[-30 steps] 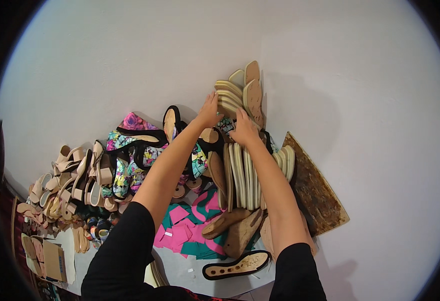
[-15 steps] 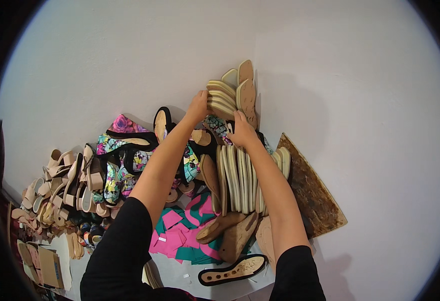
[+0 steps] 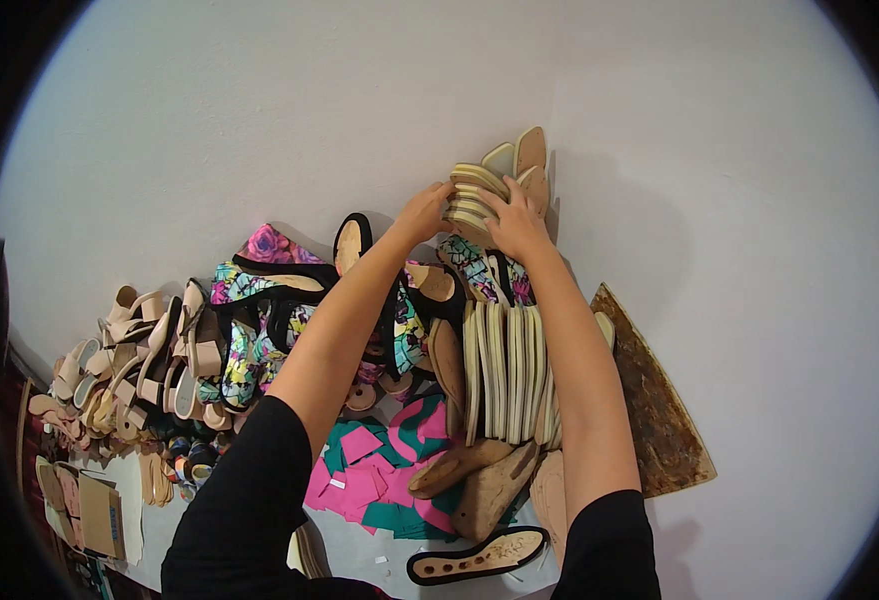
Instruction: Organizing and stacking shoe soles on a workshop table.
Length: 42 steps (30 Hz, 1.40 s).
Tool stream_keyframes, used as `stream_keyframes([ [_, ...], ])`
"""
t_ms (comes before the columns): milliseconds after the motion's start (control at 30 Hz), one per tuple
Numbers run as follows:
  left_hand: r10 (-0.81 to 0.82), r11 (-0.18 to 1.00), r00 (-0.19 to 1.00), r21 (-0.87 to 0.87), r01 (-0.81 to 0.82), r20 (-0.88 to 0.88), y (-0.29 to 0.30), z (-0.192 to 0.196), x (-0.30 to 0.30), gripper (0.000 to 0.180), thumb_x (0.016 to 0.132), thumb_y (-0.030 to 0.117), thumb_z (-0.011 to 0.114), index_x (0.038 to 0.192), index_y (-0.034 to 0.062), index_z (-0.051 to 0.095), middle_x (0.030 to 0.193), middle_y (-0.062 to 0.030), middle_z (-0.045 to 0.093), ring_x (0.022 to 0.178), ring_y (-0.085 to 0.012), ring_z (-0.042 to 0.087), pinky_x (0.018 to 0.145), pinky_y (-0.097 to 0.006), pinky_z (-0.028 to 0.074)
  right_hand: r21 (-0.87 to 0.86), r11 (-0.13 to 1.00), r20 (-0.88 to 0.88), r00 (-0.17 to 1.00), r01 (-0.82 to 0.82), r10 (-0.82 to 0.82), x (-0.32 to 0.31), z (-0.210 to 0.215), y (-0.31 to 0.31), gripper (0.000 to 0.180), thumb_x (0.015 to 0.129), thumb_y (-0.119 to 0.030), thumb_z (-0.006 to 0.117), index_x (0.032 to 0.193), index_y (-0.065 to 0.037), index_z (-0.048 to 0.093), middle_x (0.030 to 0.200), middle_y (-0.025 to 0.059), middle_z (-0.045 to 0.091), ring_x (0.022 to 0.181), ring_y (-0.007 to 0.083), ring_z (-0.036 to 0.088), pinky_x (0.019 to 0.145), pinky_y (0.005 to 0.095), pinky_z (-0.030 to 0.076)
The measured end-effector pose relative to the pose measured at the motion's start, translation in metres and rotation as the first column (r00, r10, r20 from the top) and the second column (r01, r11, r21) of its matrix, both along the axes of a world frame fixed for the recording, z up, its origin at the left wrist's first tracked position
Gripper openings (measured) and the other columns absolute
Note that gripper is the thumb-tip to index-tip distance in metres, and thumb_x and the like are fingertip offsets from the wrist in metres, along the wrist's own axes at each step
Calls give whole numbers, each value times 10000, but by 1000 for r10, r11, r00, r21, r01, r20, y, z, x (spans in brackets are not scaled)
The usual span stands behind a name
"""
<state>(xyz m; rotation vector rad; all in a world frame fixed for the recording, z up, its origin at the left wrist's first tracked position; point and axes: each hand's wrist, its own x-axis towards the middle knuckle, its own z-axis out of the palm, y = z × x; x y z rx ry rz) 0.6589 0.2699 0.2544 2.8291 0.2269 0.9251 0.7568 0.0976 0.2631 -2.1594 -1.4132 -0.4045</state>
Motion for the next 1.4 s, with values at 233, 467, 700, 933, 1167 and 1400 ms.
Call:
stream_keyframes([
  [233,-91,992,993,80,97,-71,14,10,1,641,503,157,794,1043,26,476,1046,-153,505,987,-342,497,818,-391,425,-126,981,21,989,145,-143,3,-6,7,469,829,-219,497,1286,-240,397,1413,77,194,1225,331,314,951,460,365],
  [467,-272,958,955,62,281,-119,22,18,1,670,473,239,798,1015,30,464,1018,-176,507,961,-351,501,816,-392,421,-110,990,48,995,89,-84,26,-25,5,494,796,-112,461,1282,-181,411,1442,64,130,1241,301,316,959,423,368],
  [700,-275,950,958,-180,257,-83,20,33,-3,696,553,241,795,1104,32,426,1064,-201,542,978,-341,543,825,-390,441,-83,996,-21,1000,14,-16,21,-17,-5,533,727,1,428,1253,-82,428,1440,78,141,1237,306,324,991,377,335],
  [933,-286,930,948,-277,240,-139,15,53,-10,709,513,160,804,1133,35,482,1057,-164,564,956,-279,569,802,-355,468,30,995,-109,989,-96,99,20,-20,-10,482,755,64,395,1230,-16,418,1416,120,196,1218,329,341,986,383,333],
  [1167,-298,913,939,-339,226,-175,8,72,-20,671,441,72,768,1065,51,522,994,-95,569,950,-226,544,795,-332,455,76,988,-99,985,-135,142,9,-19,-19,473,761,72,417,1227,-4,400,1396,131,240,1211,332,348,983,381,333],
  [1400,-290,916,944,-332,227,-155,3,70,-19,695,445,73,772,1083,32,498,1071,-116,524,1023,-240,507,834,-332,439,123,980,-116,979,-154,168,9,-12,-32,447,755,61,438,1195,-10,412,1366,159,279,1204,339,351,986,370,331],
])
